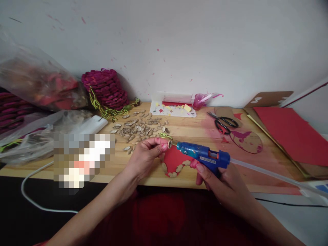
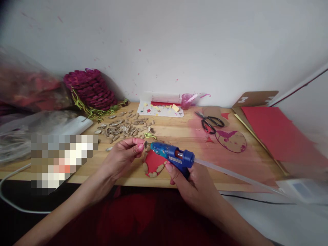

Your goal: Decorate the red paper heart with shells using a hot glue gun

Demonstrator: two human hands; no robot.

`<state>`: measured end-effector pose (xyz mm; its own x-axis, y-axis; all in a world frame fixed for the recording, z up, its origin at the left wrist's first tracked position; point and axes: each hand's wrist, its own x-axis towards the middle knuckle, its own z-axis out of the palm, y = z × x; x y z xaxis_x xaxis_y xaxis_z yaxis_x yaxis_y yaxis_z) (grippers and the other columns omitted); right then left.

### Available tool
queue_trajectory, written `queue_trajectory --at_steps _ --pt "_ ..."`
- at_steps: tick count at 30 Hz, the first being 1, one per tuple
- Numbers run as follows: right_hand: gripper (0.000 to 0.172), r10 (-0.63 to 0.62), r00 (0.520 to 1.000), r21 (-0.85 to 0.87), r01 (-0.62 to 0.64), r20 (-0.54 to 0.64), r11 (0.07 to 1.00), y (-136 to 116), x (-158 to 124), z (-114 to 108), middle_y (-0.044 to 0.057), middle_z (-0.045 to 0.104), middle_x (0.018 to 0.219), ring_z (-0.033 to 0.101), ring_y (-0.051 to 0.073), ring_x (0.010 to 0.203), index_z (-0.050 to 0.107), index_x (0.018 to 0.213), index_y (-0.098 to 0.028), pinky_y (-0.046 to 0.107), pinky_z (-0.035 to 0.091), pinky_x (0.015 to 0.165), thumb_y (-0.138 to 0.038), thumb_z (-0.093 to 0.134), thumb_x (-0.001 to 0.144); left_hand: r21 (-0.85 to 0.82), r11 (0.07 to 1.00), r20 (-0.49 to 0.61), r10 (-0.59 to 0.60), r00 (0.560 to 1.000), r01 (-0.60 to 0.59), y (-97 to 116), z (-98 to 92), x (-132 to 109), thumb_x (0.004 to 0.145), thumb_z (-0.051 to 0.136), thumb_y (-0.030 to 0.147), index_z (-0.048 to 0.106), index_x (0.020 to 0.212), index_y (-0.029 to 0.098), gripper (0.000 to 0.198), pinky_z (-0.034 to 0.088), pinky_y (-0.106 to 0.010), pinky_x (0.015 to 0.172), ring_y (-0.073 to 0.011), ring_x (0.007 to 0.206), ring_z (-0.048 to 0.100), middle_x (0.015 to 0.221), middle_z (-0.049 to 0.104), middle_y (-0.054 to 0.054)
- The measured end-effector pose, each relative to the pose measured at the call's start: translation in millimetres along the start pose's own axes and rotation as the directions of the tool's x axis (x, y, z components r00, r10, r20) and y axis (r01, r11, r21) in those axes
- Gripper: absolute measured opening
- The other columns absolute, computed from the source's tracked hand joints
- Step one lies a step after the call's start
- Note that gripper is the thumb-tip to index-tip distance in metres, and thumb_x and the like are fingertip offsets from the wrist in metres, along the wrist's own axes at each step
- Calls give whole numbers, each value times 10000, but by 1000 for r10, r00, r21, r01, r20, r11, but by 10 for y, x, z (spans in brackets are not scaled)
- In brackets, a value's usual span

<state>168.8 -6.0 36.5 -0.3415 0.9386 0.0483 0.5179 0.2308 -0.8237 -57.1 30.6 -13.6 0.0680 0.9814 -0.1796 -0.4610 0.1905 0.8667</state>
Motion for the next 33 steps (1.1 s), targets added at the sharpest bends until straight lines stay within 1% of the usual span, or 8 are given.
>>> queue_trajectory --at_steps 9,19,22,25,27,29,31,33 --pt "337 -22 1000 5 22 -21 1000 -19 -3 -2 -9 617 604 522 104 476 630 756 -207 237 403 447 -406 490 990 -10 1000 11 -20 1000 21 14 -16 -8 597 935 338 773 771 139 310 400 -168 532 -56 563 491 665 649 -5" --pt "256 -104 993 -73 101 -46 992 69 -20 29 0 656 687 590 129 575 623 797 -217 261 452 541 -340 507 989 -142 975 90 -158 983 169 5 3 -34 606 937 289 752 737 127 279 373 -159 517 -53 553 470 613 590 4" --pt "161 -182 981 -183 166 -74 969 90 -31 19 15 685 755 648 168 682 629 857 -222 292 474 613 -307 545 965 -97 987 59 -123 991 129 -10 -16 -20 609 935 320 762 742 136 285 379 -164 522 -53 550 469 620 599 4" --pt "85 -244 966 -282 209 -91 936 101 -43 10 14 686 767 650 183 686 615 894 -225 311 469 628 -282 572 940 74 996 -7 52 999 -51 -7 -54 -9 679 893 349 783 785 176 231 404 -180 544 -65 567 493 671 647 -3" --pt "81 -250 965 -302 215 -82 929 109 -50 8 6 674 742 640 179 658 601 884 -228 309 462 615 -265 560 943 294 924 -6 257 966 -244 23 -79 -9 756 841 309 795 828 212 129 443 -202 599 -94 650 555 762 688 -16" --pt "78 -234 969 -307 202 -72 930 122 -58 11 9 678 754 649 184 673 598 901 -231 311 466 620 -271 552 950 514 750 66 449 891 -416 78 -95 -14 804 797 237 801 859 241 55 480 -232 686 -129 771 603 829 702 -21" --pt "80 -219 974 -308 189 -66 933 136 -68 13 17 687 781 657 194 701 600 926 -232 317 475 634 -294 556 952 649 556 170 558 812 -518 144 -104 -21 825 770 188 803 883 260 98 493 -255 742 -150 835 616 840 697 -20" --pt "80 -211 976 -299 185 -57 936 142 -76 11 11 677 768 643 188 679 595 919 -236 316 476 630 -301 563 951 710 418 262 591 763 -567 208 -110 -28 844 749 179 801 909 269 123 494 -260 738 -153 825 620 839 688 -20"
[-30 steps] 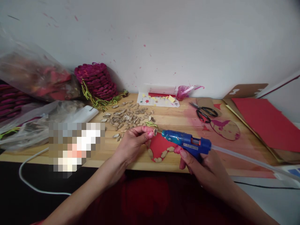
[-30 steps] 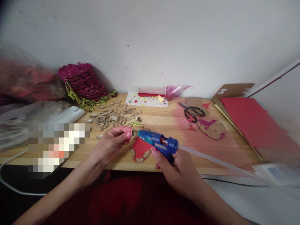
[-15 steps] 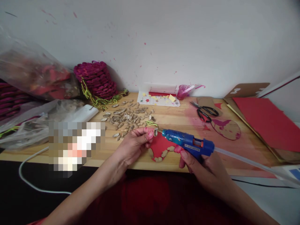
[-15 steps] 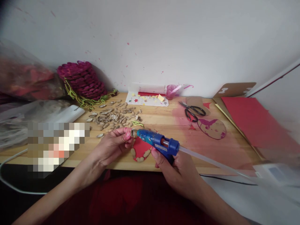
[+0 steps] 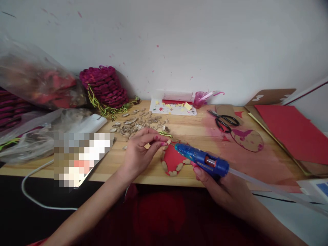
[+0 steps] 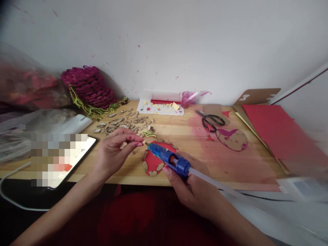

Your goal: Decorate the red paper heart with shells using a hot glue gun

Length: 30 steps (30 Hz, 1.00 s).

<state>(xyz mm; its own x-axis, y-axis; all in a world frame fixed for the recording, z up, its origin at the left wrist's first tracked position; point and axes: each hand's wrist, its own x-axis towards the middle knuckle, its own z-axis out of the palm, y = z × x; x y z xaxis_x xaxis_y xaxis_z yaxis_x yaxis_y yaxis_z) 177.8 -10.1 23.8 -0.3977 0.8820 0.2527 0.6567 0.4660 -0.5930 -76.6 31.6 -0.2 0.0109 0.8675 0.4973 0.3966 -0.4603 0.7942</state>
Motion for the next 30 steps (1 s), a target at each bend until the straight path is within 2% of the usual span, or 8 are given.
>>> queue_trajectory --at_steps 3,12,15,18,20,24,27,30 --pt "79 -1 1000 10 1 23 1000 -12 4 -15 4 657 746 616 176 644 585 885 -240 306 465 609 -284 566 949 83 995 57 57 997 -62 32 -66 37 872 720 201 801 923 270 119 488 -258 718 -159 813 627 863 678 -31" --pt "78 28 999 -3 -28 16 1000 -48 16 -62 29 682 763 642 211 661 616 875 -247 323 476 601 -300 584 922 95 994 159 30 987 -46 95 -132 83 879 697 233 817 901 263 126 469 -286 764 -197 844 628 891 685 -70" --pt "122 38 999 4 -38 39 999 -16 15 -51 13 667 694 627 199 615 629 844 -249 321 471 592 -313 577 933 12 999 143 -34 989 32 70 -101 56 870 718 251 814 885 247 97 468 -268 736 -182 821 626 872 689 -63" --pt "207 46 999 37 -47 27 998 -5 31 -39 23 676 701 636 204 646 622 783 -246 325 473 600 -333 547 955 -153 961 152 -207 967 230 5 -59 23 822 775 286 808 841 219 76 455 -245 667 -155 745 603 819 690 -48" --pt "246 60 998 84 -63 34 995 -21 47 -35 26 685 731 635 198 662 608 755 -245 318 470 598 -335 527 970 -320 861 191 -351 917 396 -37 -26 6 776 816 312 803 828 203 121 440 -232 628 -128 676 569 774 692 -32" --pt "252 82 996 181 -89 48 979 -81 73 -38 10 658 736 585 162 621 614 775 -244 290 450 564 -334 505 984 -597 516 326 -543 774 614 -56 46 -14 614 923 333 787 771 163 268 415 -204 570 -84 592 515 705 684 -14" --pt "250 73 996 220 -80 43 972 -107 82 -42 -7 618 679 538 139 564 618 777 -241 270 423 521 -331 507 981 -649 326 435 -582 687 687 -28 88 -27 563 952 293 766 730 134 297 415 -180 541 -69 566 520 650 656 -8" --pt "257 65 997 215 -73 44 974 -102 81 -42 -20 588 642 497 124 523 614 758 -238 263 390 490 -322 510 977 -658 245 492 -575 653 712 -8 105 -37 564 957 273 758 727 120 299 438 -167 538 -66 561 538 627 642 -8"
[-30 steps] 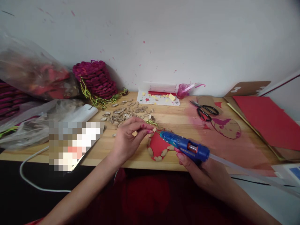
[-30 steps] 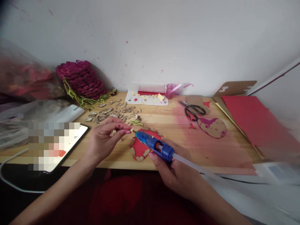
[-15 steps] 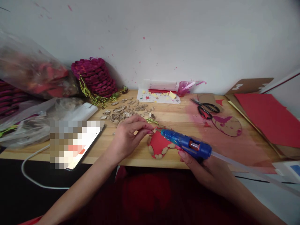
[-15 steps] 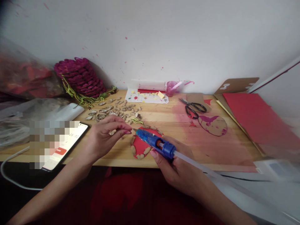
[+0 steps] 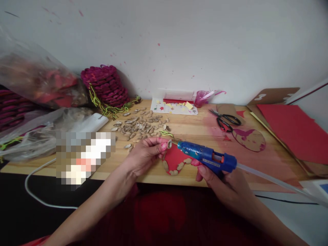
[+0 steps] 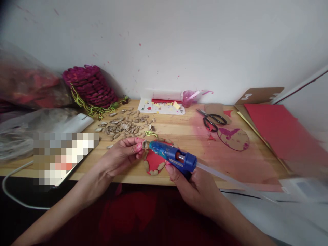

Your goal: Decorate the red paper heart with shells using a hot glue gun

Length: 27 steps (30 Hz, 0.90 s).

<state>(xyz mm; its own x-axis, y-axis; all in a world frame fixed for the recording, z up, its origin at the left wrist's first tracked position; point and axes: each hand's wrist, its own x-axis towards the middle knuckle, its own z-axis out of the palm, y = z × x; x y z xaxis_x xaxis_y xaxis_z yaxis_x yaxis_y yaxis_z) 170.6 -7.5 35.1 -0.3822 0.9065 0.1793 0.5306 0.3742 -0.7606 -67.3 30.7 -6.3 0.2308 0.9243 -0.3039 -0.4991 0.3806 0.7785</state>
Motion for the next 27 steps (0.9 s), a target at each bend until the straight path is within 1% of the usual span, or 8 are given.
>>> queue_trajectory --at_steps 5,9,11,15,17,21,27 --pt "267 3 1000 -13 -3 -11 1000 27 -5 8 -14 606 661 517 122 544 615 741 -230 266 398 508 -326 522 972 -60 998 -3 -26 1000 26 4 5 -9 539 969 239 756 740 113 319 464 -162 543 -69 569 557 637 647 -12" --pt "274 9 1000 -4 -9 1 1000 42 -13 8 -12 607 654 529 122 553 615 743 -224 262 416 518 -338 521 973 -40 999 -1 -15 1000 15 7 3 -9 546 968 244 761 749 112 319 459 -159 543 -62 558 549 635 648 -11" --pt "299 42 999 23 -42 13 999 48 -19 4 -3 622 655 533 123 544 612 730 -222 259 423 505 -365 519 976 -12 1000 2 10 1000 -10 8 -4 -6 550 967 258 761 734 112 312 449 -157 542 -55 551 537 634 651 -10" --pt "365 151 986 138 -160 68 978 34 -15 -2 12 644 652 529 119 493 604 696 -227 246 419 434 -436 506 979 47 998 4 45 999 -45 9 -30 4 561 961 276 769 733 114 305 431 -159 549 -55 560 520 627 648 -6" --pt "356 171 982 172 -182 77 968 13 -2 -4 12 645 650 528 117 480 609 703 -227 240 418 411 -446 523 970 70 996 3 52 999 -52 9 -40 8 567 957 286 773 736 119 301 423 -166 547 -60 563 513 621 643 -4" --pt "298 168 985 177 -174 47 969 -20 14 -3 7 648 639 523 115 458 641 787 -221 239 413 396 -436 531 963 88 993 -4 79 997 -79 17 -35 4 564 954 299 773 728 133 295 418 -184 547 -72 567 512 625 644 -1" --pt "318 154 988 116 -157 33 981 -7 -13 -8 8 650 627 540 129 479 620 739 -230 249 417 421 -419 511 970 139 981 -13 141 990 -137 33 -33 -5 556 957 302 782 734 159 288 454 -190 602 -76 607 551 669 681 -6"
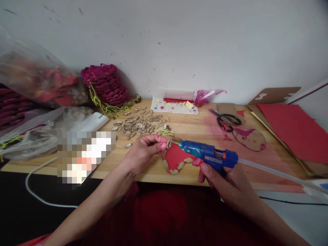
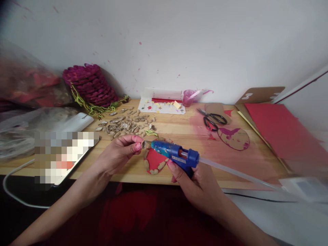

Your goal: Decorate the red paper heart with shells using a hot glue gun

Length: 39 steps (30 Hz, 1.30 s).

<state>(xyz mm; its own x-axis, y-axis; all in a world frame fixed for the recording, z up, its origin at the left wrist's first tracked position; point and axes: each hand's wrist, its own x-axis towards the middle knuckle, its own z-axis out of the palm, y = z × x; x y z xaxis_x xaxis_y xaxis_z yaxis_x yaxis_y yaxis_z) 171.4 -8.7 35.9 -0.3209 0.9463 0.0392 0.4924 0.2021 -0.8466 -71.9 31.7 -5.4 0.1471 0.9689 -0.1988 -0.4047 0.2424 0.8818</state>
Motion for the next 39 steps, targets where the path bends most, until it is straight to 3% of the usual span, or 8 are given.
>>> queue_trajectory --at_steps 6,11,21,39 --pt "267 -117 993 -122 114 -25 986 17 6 0 -16 592 622 508 131 507 615 736 -240 269 420 484 -341 526 967 -10 1000 1 -3 1000 3 -11 10 1 572 951 297 783 736 151 277 465 -192 629 -80 629 568 692 694 -13" --pt "188 -157 987 -146 151 -29 978 50 3 19 10 651 727 600 167 640 620 816 -236 300 466 586 -313 536 965 -78 996 24 -34 999 36 -16 24 -12 588 945 283 763 712 130 268 433 -183 573 -68 582 531 645 657 -4" --pt "229 -205 977 -154 195 -52 969 41 7 43 -35 559 606 461 106 489 621 769 -215 255 368 473 -301 534 963 -154 981 35 -110 993 114 -23 62 -24 542 967 277 753 730 116 327 446 -170 566 -65 564 533 632 642 -3" --pt "219 -256 965 -155 245 -56 957 54 17 69 -43 512 586 472 118 512 606 759 -220 260 375 487 -260 522 958 -215 969 66 -107 992 119 -116 13 -16 614 935 256 751 765 121 273 422 -172 563 -66 559 517 612 625 1"
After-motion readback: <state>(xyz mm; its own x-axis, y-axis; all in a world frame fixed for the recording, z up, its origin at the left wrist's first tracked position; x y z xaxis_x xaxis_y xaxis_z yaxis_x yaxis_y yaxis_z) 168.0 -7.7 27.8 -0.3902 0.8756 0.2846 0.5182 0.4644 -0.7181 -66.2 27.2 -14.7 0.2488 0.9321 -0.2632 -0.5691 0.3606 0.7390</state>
